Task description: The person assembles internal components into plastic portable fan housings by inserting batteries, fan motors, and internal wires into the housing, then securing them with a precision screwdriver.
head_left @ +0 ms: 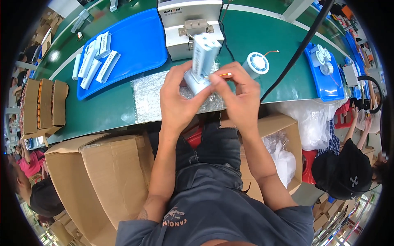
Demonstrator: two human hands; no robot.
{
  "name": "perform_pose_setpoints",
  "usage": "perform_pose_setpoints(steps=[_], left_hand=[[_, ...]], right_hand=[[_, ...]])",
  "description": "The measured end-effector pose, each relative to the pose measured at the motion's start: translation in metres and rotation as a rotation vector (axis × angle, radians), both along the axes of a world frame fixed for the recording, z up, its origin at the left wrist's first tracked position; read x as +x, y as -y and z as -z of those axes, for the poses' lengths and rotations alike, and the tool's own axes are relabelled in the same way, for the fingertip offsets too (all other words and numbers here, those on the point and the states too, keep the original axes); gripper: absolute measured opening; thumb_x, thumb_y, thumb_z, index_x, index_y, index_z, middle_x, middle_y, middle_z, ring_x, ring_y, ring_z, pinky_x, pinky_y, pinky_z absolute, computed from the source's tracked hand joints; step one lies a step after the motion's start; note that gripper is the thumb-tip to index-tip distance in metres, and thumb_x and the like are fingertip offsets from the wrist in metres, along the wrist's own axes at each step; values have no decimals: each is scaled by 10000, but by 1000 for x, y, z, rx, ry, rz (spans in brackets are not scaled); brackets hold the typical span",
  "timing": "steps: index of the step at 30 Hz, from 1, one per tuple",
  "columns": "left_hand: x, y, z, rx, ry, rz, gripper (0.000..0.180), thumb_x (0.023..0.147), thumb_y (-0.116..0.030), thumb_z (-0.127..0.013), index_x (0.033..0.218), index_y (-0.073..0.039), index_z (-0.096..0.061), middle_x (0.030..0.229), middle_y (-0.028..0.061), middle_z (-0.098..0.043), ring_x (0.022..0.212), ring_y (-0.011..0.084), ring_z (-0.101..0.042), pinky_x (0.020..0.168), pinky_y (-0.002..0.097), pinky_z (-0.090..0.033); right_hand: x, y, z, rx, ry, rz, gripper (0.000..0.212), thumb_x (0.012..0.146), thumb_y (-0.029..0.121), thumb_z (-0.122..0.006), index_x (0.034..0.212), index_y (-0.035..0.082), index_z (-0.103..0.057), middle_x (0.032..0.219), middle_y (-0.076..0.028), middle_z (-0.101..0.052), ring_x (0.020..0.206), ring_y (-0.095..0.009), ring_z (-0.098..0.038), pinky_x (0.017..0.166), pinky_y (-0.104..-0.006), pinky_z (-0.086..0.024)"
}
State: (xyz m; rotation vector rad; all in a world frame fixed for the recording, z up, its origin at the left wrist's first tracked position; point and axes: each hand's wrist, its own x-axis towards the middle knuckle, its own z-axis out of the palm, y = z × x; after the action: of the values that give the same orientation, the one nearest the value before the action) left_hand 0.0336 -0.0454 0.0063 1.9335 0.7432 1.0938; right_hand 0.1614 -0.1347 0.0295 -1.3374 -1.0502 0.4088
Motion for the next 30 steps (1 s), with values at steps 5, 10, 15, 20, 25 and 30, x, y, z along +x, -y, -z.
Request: perform_pose_setpoints(steps=[5, 10, 15, 20, 25, 30], left_hand=[[-6, -7, 3, -394, 228, 212, 560, 799, -169, -865, 1267, 32, -634, 1131, 90, -671, 985, 138, -645, 838, 314, -514], [-19, -14, -2, -438, 280, 394, 444, 941, -214, -732, 1296, 33, -632, 1064, 63, -636, 958, 126, -603, 822, 270, -475], [-31, -18, -24, -373, 157, 446, 436, 970, -268, -678, 1280, 38, -648, 986, 62, -609, 896, 134, -551, 798, 272, -442], [-38, -23, -41, -209, 30, 536, 443, 855, -286, -761, 1134, 55, -711, 867, 107, -654, 819, 189, -613, 757, 299, -462], [-50, -20, -45, -331, 11, 696, 409, 869, -299, -734, 1092, 42, -697, 920, 121, -685, 846, 197, -638, 748, 309, -484], [-44, -7, -46, -365, -40, 720, 491, 959, -385, -632, 1212, 36, -650, 1005, 134, -684, 910, 208, -649, 816, 325, -499]], right_hand=[[10, -2, 24, -40, -499, -82, 81, 950, 49, -708, 960, -29, -688, 926, -35, -668, 835, -95, -620, 770, -252, -499], [9, -4, 11, 10, -414, -154, 140, 977, 99, -679, 1050, -19, -660, 926, -38, -652, 823, -88, -608, 752, -238, -493], [20, 3, -25, 142, -434, -224, 344, 1015, 154, -597, 1296, -35, -537, 962, -47, -603, 789, -106, -595, 744, -251, -505], [19, 4, -58, -143, -131, -218, 278, 1029, 251, -622, 1209, 39, -613, 814, 19, -542, 673, -29, -485, 578, -207, -399], [19, 17, -67, -193, -211, -279, 172, 1011, 193, -646, 983, 27, -614, 780, 40, -544, 626, -6, -454, 521, -199, -349], [19, 22, -62, -203, -43, -203, 132, 983, 138, -671, 963, 15, -627, 746, 52, -536, 611, 2, -425, 506, -199, -306]])
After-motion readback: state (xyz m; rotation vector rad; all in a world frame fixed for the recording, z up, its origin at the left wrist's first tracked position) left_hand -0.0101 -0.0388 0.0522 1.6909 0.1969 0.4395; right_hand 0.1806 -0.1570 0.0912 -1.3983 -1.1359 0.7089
